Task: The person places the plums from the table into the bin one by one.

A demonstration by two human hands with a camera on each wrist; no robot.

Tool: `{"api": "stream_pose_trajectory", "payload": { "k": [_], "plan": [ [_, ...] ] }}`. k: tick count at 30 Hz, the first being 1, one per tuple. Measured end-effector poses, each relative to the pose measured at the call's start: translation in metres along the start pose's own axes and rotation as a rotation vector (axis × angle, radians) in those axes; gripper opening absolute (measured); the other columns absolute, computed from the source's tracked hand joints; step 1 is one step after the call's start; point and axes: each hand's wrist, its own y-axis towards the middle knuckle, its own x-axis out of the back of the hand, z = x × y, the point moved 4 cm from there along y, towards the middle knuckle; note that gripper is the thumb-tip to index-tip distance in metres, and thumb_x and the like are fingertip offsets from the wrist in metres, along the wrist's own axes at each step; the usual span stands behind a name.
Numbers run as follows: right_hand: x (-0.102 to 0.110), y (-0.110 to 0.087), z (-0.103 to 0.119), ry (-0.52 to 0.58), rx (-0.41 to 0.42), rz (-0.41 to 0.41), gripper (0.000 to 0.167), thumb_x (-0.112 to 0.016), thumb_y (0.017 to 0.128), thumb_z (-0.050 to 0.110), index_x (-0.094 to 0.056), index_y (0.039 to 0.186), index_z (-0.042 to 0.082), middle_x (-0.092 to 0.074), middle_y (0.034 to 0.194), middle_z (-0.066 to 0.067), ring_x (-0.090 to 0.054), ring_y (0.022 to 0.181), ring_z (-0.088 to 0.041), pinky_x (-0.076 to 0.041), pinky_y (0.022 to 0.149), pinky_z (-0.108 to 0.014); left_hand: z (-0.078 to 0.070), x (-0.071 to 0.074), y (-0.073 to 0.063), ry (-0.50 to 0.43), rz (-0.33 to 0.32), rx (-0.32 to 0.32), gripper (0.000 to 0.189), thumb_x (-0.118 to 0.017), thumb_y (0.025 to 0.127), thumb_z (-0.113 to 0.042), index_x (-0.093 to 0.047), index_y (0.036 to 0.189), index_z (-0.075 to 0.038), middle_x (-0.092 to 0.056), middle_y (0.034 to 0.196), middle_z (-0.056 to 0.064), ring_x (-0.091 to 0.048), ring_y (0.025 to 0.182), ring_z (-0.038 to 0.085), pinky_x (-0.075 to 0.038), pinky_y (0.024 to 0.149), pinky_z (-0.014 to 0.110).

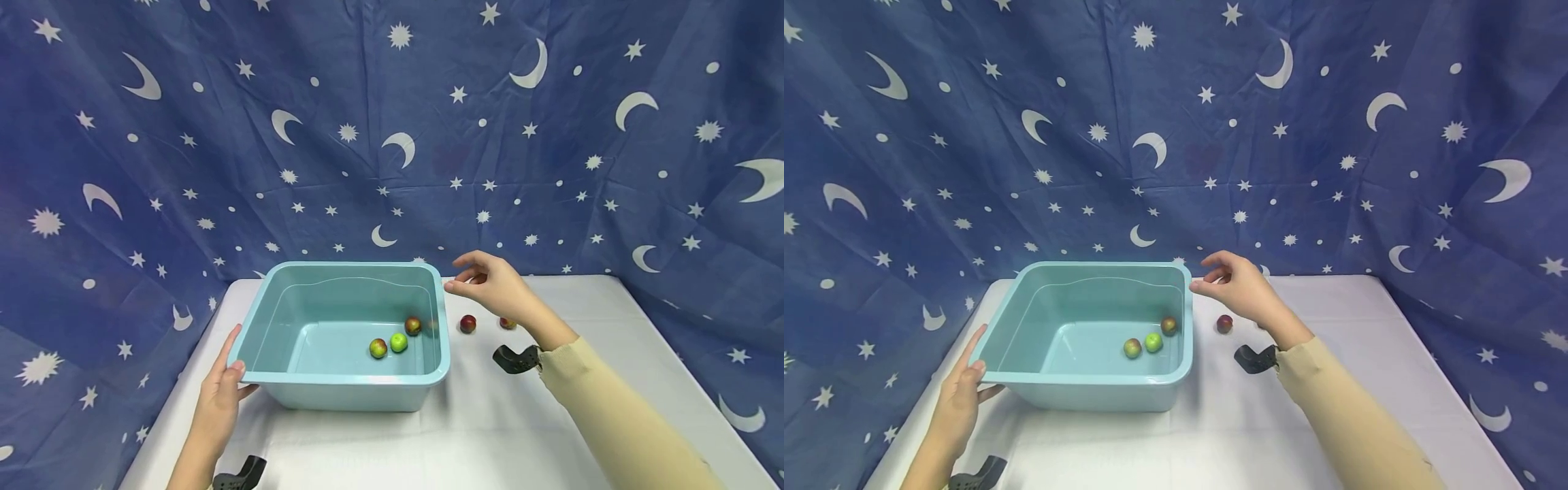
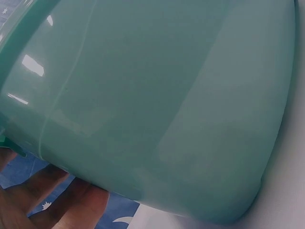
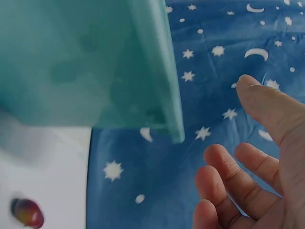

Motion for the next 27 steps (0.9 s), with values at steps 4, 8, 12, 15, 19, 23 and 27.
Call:
{"api": "stream_pose_trajectory", "payload": {
  "k": [4,8,12,15,19,23,27],
  "plan": [
    [0.001,-0.005,-0.016,0.01,-0.038,0.007,0.06,-0.077,0.077,0.052,-0.058,0.123,0.018,-0.067,0.1,0.0,-0.06,0.086,-0.02,-0.051,0.062,-0.035,0.0,0.0,0.0,-0.002,0.003,0.0,0.051,-0.031,0.103,-0.023,-0.029,0.152,-0.034,-0.034,0.151,0.011,-0.052,0.114,0.01,-0.052,0.079,0.024],
    [0.001,-0.009,-0.034,0.044,-0.09,0.026,0.062,-0.077,0.076,0.052,-0.057,0.124,0.019,-0.065,0.103,-0.002,-0.056,0.082,-0.026,-0.043,0.043,-0.032,-0.001,0.001,0.0,-0.005,-0.003,-0.003,0.051,-0.031,0.103,-0.023,-0.029,0.152,-0.034,-0.034,0.151,0.011,-0.052,0.113,0.01,-0.052,0.079,0.024],
    [0.002,-0.012,-0.051,0.059,-0.125,0.017,0.062,-0.078,0.077,0.05,-0.055,0.125,0.017,-0.064,0.104,-0.005,-0.055,0.075,-0.03,-0.046,0.043,-0.033,-0.001,0.0,0.0,-0.011,-0.001,-0.002,0.051,-0.032,0.103,-0.022,-0.029,0.152,-0.034,-0.033,0.151,0.012,-0.053,0.114,0.01,-0.052,0.079,0.024],
    [0.004,-0.014,-0.066,0.054,-0.134,-0.006,0.063,-0.078,0.078,0.049,-0.055,0.126,0.015,-0.064,0.105,-0.007,-0.057,0.074,-0.029,-0.051,0.05,-0.035,-0.001,0.0,0.0,-0.012,0.001,-0.002,0.051,-0.031,0.103,-0.021,-0.029,0.153,-0.033,-0.033,0.15,0.014,-0.053,0.113,0.011,-0.052,0.079,0.024],
    [0.007,-0.017,-0.088,0.005,-0.14,-0.057,0.067,-0.076,0.078,0.053,-0.055,0.128,0.013,-0.063,0.11,-0.009,-0.058,0.089,-0.026,-0.054,0.067,-0.038,-0.001,0.0,0.001,0.002,0.0,-0.002,0.051,-0.031,0.104,-0.02,-0.029,0.153,-0.034,-0.033,0.15,0.015,-0.052,0.113,0.009,-0.052,0.079,0.025],
    [0.011,-0.022,-0.112,-0.04,-0.164,-0.112,0.073,-0.071,0.078,0.06,-0.053,0.13,0.012,-0.061,0.118,-0.012,-0.053,0.104,-0.027,-0.05,0.081,-0.043,0.0,0.0,0.001,0.01,0.001,-0.001,0.051,-0.031,0.104,-0.02,-0.029,0.152,-0.034,-0.032,0.151,0.014,-0.051,0.114,0.008,-0.052,0.08,0.028],
    [0.013,-0.028,-0.133,-0.032,-0.187,-0.152,0.075,-0.07,0.08,0.058,-0.05,0.134,0.011,-0.058,0.123,-0.015,-0.049,0.111,-0.031,-0.045,0.088,-0.047,0.001,0.0,0.001,0.004,0.003,-0.003,0.051,-0.031,0.104,-0.02,-0.029,0.153,-0.034,-0.032,0.15,0.015,-0.053,0.113,0.009,-0.052,0.079,0.028]
  ]
}}
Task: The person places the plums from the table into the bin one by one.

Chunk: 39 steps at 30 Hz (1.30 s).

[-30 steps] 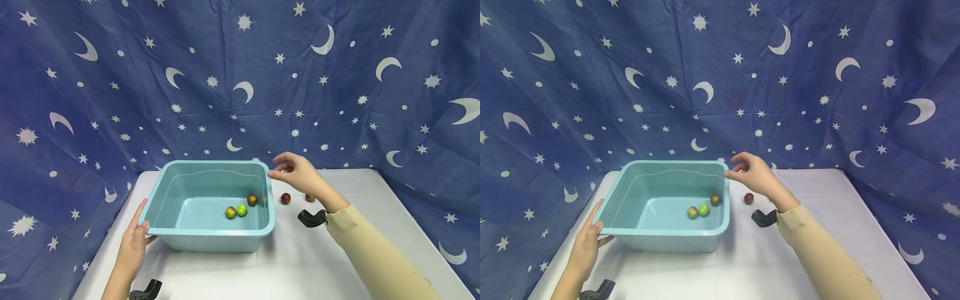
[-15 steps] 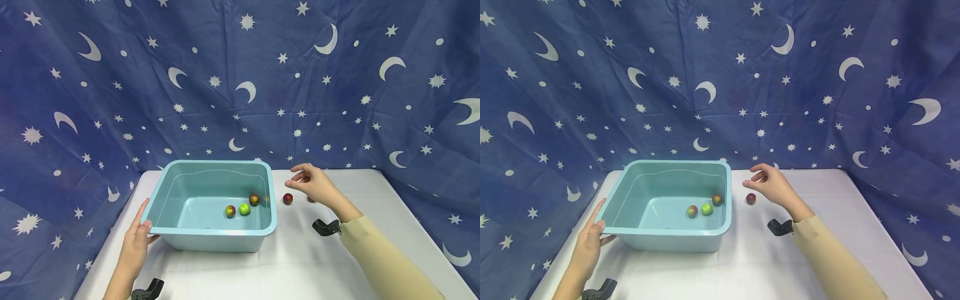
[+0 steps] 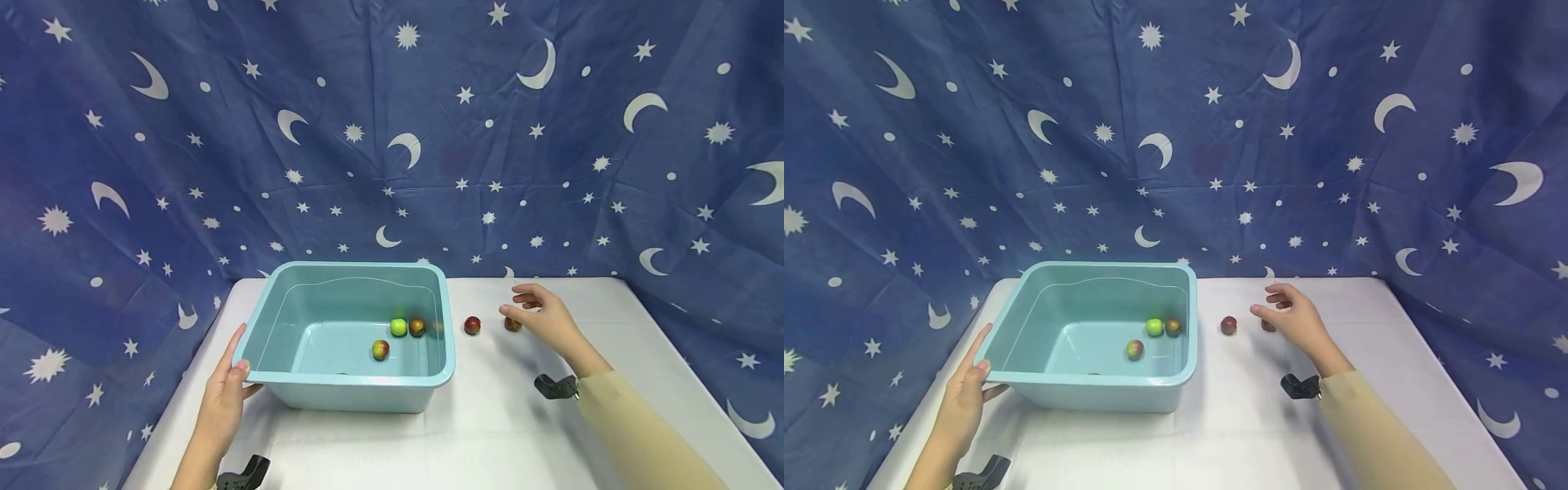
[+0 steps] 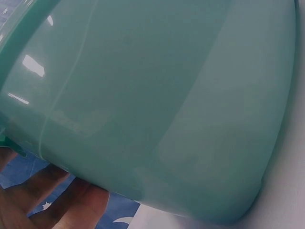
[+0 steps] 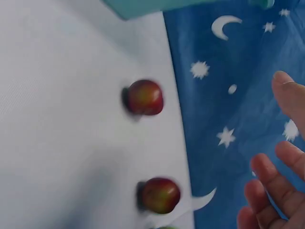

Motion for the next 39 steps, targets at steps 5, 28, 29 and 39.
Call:
{"api": "stream_pose_trajectory", "payload": {
  "k": [5,28,29,39],
  "plan": [
    [0.002,-0.004,-0.024,0.019,-0.034,-0.037,0.075,-0.07,0.082,0.055,-0.048,0.137,0.008,-0.053,0.13,-0.02,-0.044,0.119,-0.038,-0.042,0.092,-0.052,0.001,0.0,-0.001,0.009,0.006,-0.002,0.05,-0.031,0.104,-0.022,-0.028,0.153,-0.035,-0.033,0.151,0.015,-0.053,0.114,0.012,-0.053,0.08,0.03],
    [-0.002,-0.003,-0.089,0.166,-0.299,-0.097,0.094,-0.065,0.085,0.058,-0.027,0.151,0.003,-0.033,0.145,-0.029,-0.032,0.132,-0.044,-0.033,0.105,-0.056,0.0,-0.001,0.0,0.005,0.013,-0.01,0.051,-0.03,0.104,-0.021,-0.027,0.153,-0.034,-0.033,0.151,0.014,-0.053,0.114,0.013,-0.053,0.08,0.029],
    [-0.003,-0.002,-0.091,0.177,-0.311,-0.099,0.094,-0.065,0.085,0.057,-0.027,0.151,0.002,-0.033,0.145,-0.029,-0.033,0.131,-0.043,-0.035,0.105,-0.055,0.001,-0.001,0.0,0.01,0.015,-0.012,0.051,-0.03,0.104,-0.021,-0.027,0.153,-0.034,-0.033,0.151,0.014,-0.053,0.114,0.013,-0.053,0.08,0.029],
    [-0.012,0.003,-0.107,0.249,-0.365,-0.098,0.093,-0.067,0.084,0.057,-0.031,0.148,-0.001,-0.036,0.142,-0.025,-0.036,0.129,-0.037,-0.033,0.108,-0.049,0.0,-0.002,0.0,0.022,0.006,-0.014,0.051,-0.03,0.103,-0.023,-0.028,0.153,-0.034,-0.034,0.15,0.014,-0.053,0.114,0.013,-0.053,0.079,0.028]
  ]
}}
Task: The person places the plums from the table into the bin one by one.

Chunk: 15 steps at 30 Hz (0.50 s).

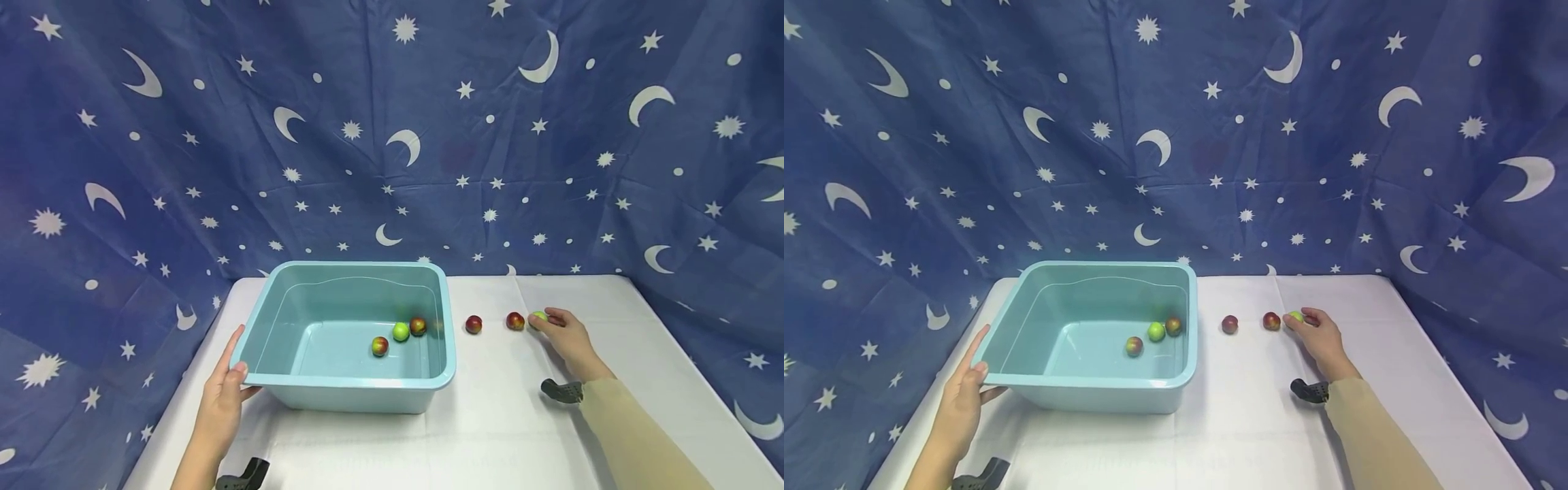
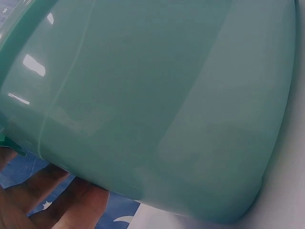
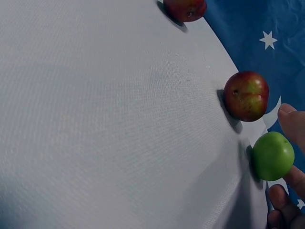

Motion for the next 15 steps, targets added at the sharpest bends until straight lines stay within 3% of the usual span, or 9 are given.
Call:
{"api": "stream_pose_trajectory", "payload": {
  "k": [5,15],
  "plan": [
    [-0.0016,-0.0001,-0.0044,-0.015,-0.033,0.01,0.095,-0.065,0.085,0.058,-0.028,0.15,0.001,-0.035,0.144,-0.024,-0.035,0.13,-0.039,-0.032,0.108,-0.051,-0.0004,0.0005,-0.001,-0.007,-0.005,0.001,0.051,-0.029,0.103,-0.021,-0.027,0.153,-0.034,-0.033,0.152,0.013,-0.053,0.113,0.011,-0.053,0.079,0.025],
    [-0.0018,-0.0015,-0.0065,0.002,-0.017,-0.006,0.086,-0.064,0.089,0.05,-0.03,0.149,0.0,-0.035,0.144,-0.025,-0.034,0.131,-0.04,-0.033,0.108,-0.051,-0.001,-0.0002,-0.0008,-0.02,-0.017,0.008,0.051,-0.029,0.103,-0.022,-0.029,0.152,-0.034,-0.035,0.151,0.01,-0.054,0.113,0.013,-0.053,0.079,0.026]
  ]
}}
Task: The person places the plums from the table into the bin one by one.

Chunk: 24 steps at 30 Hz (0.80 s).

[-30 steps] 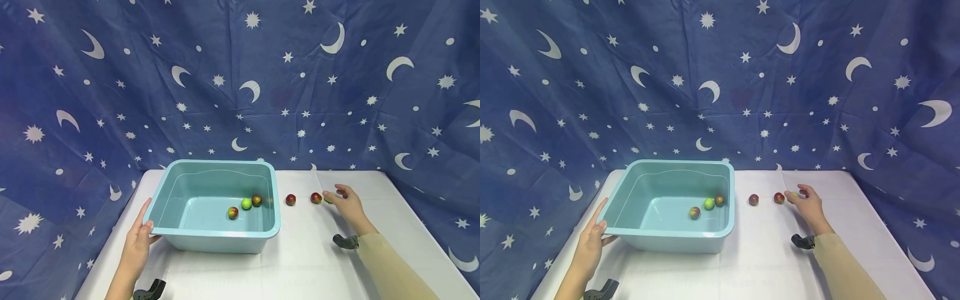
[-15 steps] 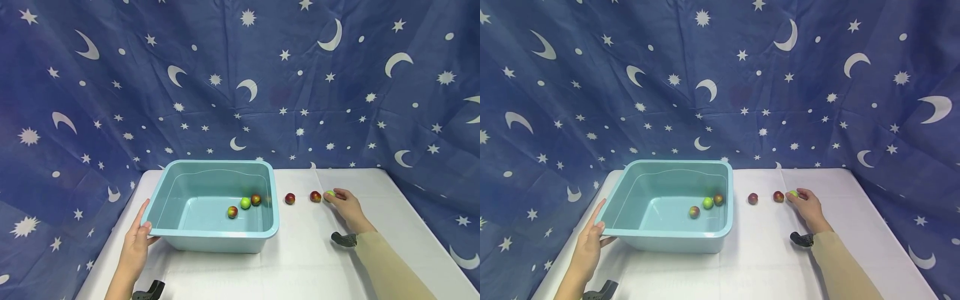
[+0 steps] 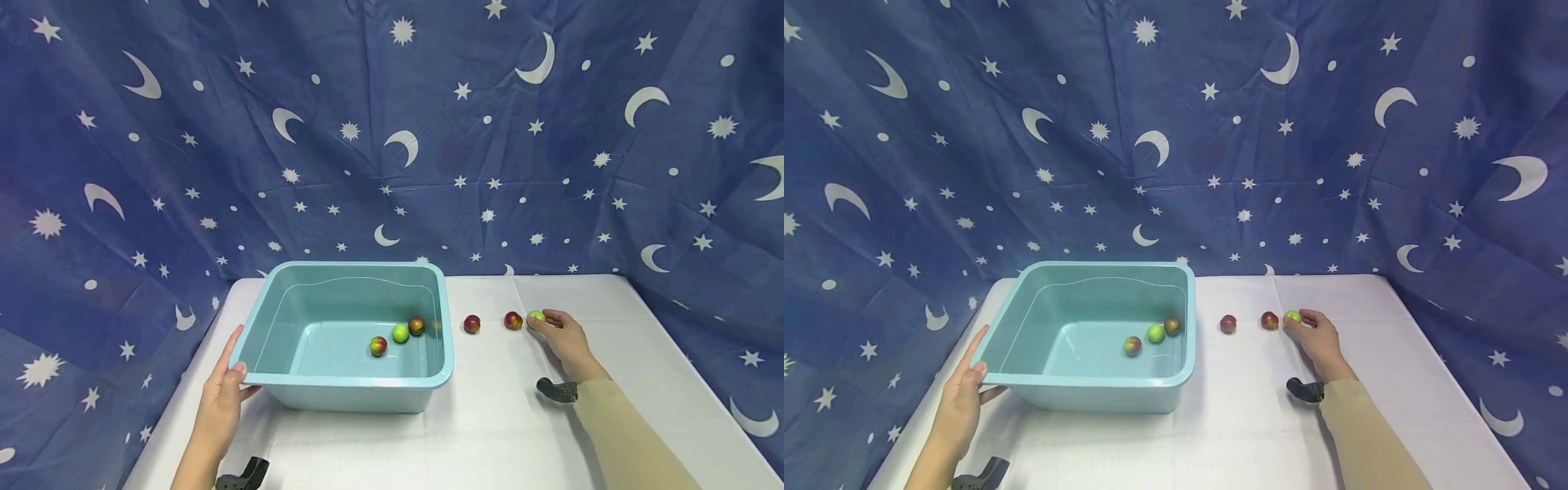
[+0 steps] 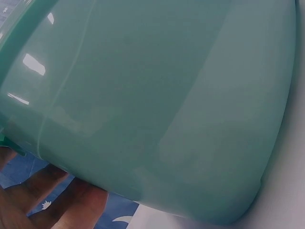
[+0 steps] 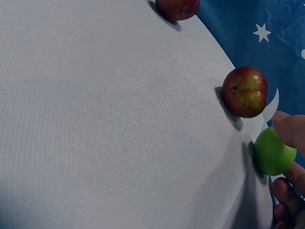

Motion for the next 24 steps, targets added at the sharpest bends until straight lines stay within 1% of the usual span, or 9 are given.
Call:
{"api": "stream_pose_trajectory", "payload": {
  "k": [3,7,12,17,24],
  "plan": [
    [-0.0002,0.0003,-0.0003,0.0,-0.007,-0.006,0.084,-0.065,0.089,0.048,-0.03,0.149,0.0,-0.035,0.144,-0.025,-0.034,0.131,-0.04,-0.033,0.108,-0.051,-0.0003,-0.0003,0.0005,-0.013,0.003,0.001,0.051,-0.03,0.103,-0.022,-0.029,0.152,-0.034,-0.034,0.151,0.01,-0.054,0.114,0.014,-0.052,0.078,0.025],
    [-0.0007,0.0006,-0.0003,0.0,-0.013,-0.003,0.082,-0.064,0.09,0.046,-0.03,0.148,-0.001,-0.035,0.144,-0.025,-0.034,0.131,-0.041,-0.032,0.108,-0.052,-0.0002,-0.0005,0.0006,-0.02,0.002,0.005,0.051,-0.03,0.103,-0.022,-0.029,0.152,-0.034,-0.033,0.151,0.01,-0.054,0.113,0.013,-0.052,0.078,0.024],
    [-0.0016,0.0004,-0.0003,0.001,-0.012,0.006,0.079,-0.063,0.092,0.043,-0.031,0.148,-0.001,-0.035,0.144,-0.026,-0.034,0.131,-0.041,-0.033,0.107,-0.052,0.0001,-0.0003,0.0003,-0.012,0.007,0.0,0.051,-0.029,0.103,-0.022,-0.028,0.153,-0.034,-0.033,0.152,0.01,-0.053,0.114,0.013,-0.052,0.079,0.025],
    [-0.0019,0.0006,-0.0004,-0.016,-0.01,-0.004,0.076,-0.064,0.092,0.041,-0.032,0.146,-0.002,-0.036,0.143,-0.026,-0.034,0.131,-0.042,-0.034,0.107,-0.052,-0.0004,-0.0002,0.0002,-0.005,0.022,-0.012,0.051,-0.028,0.103,-0.022,-0.027,0.153,-0.034,-0.031,0.153,0.011,-0.052,0.116,0.013,-0.052,0.08,0.026],
    [-0.0021,0.0011,-0.0005,-0.046,-0.018,-0.019,0.075,-0.063,0.091,0.043,-0.036,0.144,-0.002,-0.037,0.142,-0.026,-0.034,0.13,-0.043,-0.034,0.106,-0.053,-0.0013,-0.001,-0.0001,-0.026,0.007,0.001,0.051,-0.029,0.103,-0.023,-0.028,0.152,-0.034,-0.034,0.151,0.009,-0.053,0.115,0.017,-0.052,0.078,0.025]
  ]
}}
